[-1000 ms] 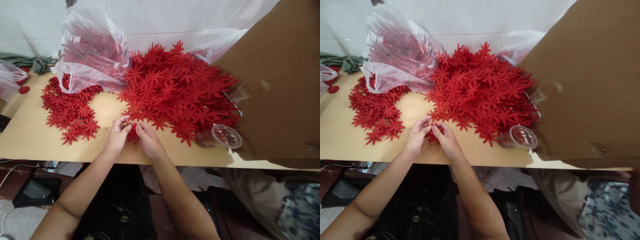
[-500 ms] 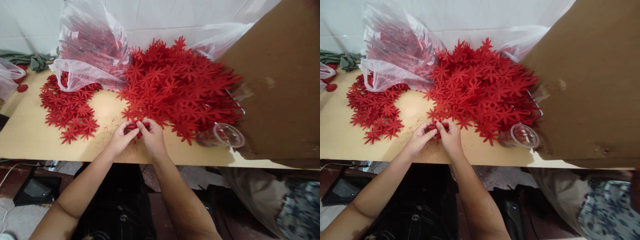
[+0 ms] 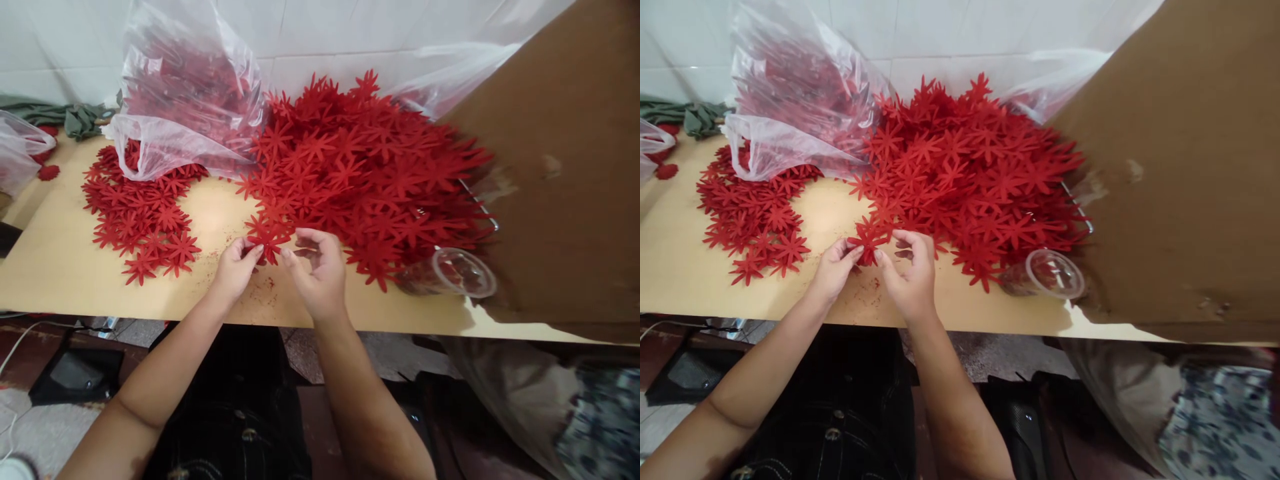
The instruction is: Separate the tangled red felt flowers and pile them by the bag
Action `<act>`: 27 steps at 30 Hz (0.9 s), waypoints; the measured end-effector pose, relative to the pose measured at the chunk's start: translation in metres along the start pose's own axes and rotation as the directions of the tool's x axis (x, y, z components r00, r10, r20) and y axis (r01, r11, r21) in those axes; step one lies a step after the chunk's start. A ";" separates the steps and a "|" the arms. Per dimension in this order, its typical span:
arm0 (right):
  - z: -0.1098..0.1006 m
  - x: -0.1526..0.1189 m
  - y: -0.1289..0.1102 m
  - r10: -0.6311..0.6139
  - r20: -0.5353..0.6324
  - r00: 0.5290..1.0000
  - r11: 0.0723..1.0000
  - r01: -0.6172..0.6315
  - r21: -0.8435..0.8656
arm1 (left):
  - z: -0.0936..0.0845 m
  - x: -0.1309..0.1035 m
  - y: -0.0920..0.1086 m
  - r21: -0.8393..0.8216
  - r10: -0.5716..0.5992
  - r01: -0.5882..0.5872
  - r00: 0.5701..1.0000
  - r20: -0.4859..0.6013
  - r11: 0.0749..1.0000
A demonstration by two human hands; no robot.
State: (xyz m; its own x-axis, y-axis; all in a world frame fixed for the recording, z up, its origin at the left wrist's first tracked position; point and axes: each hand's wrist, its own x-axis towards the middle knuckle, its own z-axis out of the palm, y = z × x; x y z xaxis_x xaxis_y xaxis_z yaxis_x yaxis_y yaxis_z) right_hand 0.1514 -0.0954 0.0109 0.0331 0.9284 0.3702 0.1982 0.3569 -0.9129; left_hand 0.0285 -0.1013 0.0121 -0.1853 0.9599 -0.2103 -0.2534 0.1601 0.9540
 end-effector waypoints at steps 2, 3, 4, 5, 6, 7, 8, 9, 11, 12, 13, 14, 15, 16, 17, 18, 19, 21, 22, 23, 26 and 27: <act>-0.002 -0.002 -0.005 -0.105 0.022 0.994 0.985 0.107 -0.139 | 0.001 0.002 -0.001 0.008 0.043 -0.043 0.999 0.005 0.999; -0.002 -0.002 -0.007 -0.131 0.059 0.990 0.972 0.140 -0.190 | 0.001 0.002 -0.001 0.009 0.072 -0.072 0.997 0.011 0.997; -0.001 -0.002 -0.008 -0.137 0.095 0.986 0.963 0.155 -0.222 | 0.001 0.002 -0.002 0.013 0.099 -0.099 0.995 0.018 0.995; 0.000 -0.001 -0.007 -0.126 0.121 0.985 0.960 0.152 -0.237 | 0.002 0.002 -0.003 0.025 0.117 -0.118 0.993 0.024 0.993; 0.001 -0.001 -0.005 -0.105 0.130 0.986 0.963 0.133 -0.236 | 0.001 0.002 -0.003 0.044 0.126 -0.128 0.991 0.031 0.991; 0.002 0.000 -0.003 -0.076 0.128 0.989 0.969 0.103 -0.223 | 0.001 0.001 -0.004 0.071 0.129 -0.131 0.991 0.039 0.989; 0.003 0.001 0.001 -0.042 0.124 0.991 0.978 0.066 -0.200 | 0.000 0.001 -0.005 0.103 0.132 -0.135 0.990 0.044 0.985; 0.003 0.002 0.004 -0.006 0.128 0.992 0.985 0.029 -0.172 | -0.001 0.001 -0.005 0.138 0.139 -0.144 0.989 0.047 0.980; 0.004 0.002 0.008 0.057 0.149 0.987 0.992 -0.040 -0.116 | -0.003 0.000 -0.005 0.191 0.164 -0.171 0.985 0.048 0.967; 0.004 0.002 0.008 0.083 0.161 0.983 0.994 -0.070 -0.085 | -0.003 0.000 -0.005 0.201 0.177 -0.183 0.983 0.048 0.962; 0.004 0.002 0.008 0.107 0.170 0.980 0.994 -0.100 -0.049 | -0.003 0.000 -0.004 0.197 0.183 -0.190 0.982 0.052 0.962; 0.004 0.003 0.008 0.128 0.173 0.977 0.992 -0.128 -0.009 | -0.003 -0.001 -0.003 0.180 0.185 -0.193 0.981 0.059 0.965; 0.004 0.003 0.007 0.145 0.171 0.974 0.988 -0.153 0.034 | -0.003 -0.001 -0.003 0.153 0.183 -0.192 0.981 0.068 0.969; 0.004 0.004 0.006 0.159 0.165 0.973 0.982 -0.173 0.078 | -0.002 -0.001 -0.002 0.125 0.180 -0.188 0.981 0.078 0.974; 0.004 0.005 0.005 0.171 0.157 0.973 0.974 -0.191 0.118 | -0.002 -0.001 -0.002 0.099 0.175 -0.183 0.981 0.089 0.978; 0.003 0.006 0.005 0.182 0.149 0.972 0.967 -0.205 0.151 | -0.002 -0.001 -0.001 0.078 0.170 -0.178 0.980 0.100 0.981; 0.003 0.007 0.005 0.192 0.141 0.971 0.961 -0.215 0.175 | -0.002 -0.001 -0.001 0.062 0.166 -0.173 0.980 0.108 0.983; 0.003 0.008 0.006 0.204 0.130 0.970 0.953 -0.228 0.201 | -0.003 -0.002 -0.001 0.038 0.163 -0.168 0.980 0.119 0.985; 0.004 0.008 0.007 0.208 0.123 0.970 0.951 -0.230 0.207 | -0.003 -0.002 -0.001 0.027 0.165 -0.169 0.979 0.121 0.985; 0.004 0.008 0.007 0.208 0.116 0.971 0.951 -0.229 0.210 | -0.004 -0.002 -0.002 0.016 0.167 -0.170 0.979 0.121 0.985; 0.005 0.007 0.005 0.182 0.104 0.978 0.960 -0.199 0.199 | -0.006 -0.001 -0.003 -0.019 0.157 -0.156 0.981 0.118 0.988; 0.005 0.007 0.004 0.162 0.120 0.979 0.964 -0.183 0.192 | -0.007 -0.001 -0.003 -0.026 0.149 -0.147 0.981 0.125 0.989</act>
State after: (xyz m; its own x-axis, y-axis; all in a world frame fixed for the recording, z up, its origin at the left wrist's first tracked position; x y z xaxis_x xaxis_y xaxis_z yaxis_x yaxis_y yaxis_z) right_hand 0.1472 -0.0868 0.0092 -0.0527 0.9796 0.1937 -0.0034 0.1938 -0.9810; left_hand 0.0232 -0.1045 0.0081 -0.1008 0.9942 -0.0376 -0.2485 0.0114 0.9686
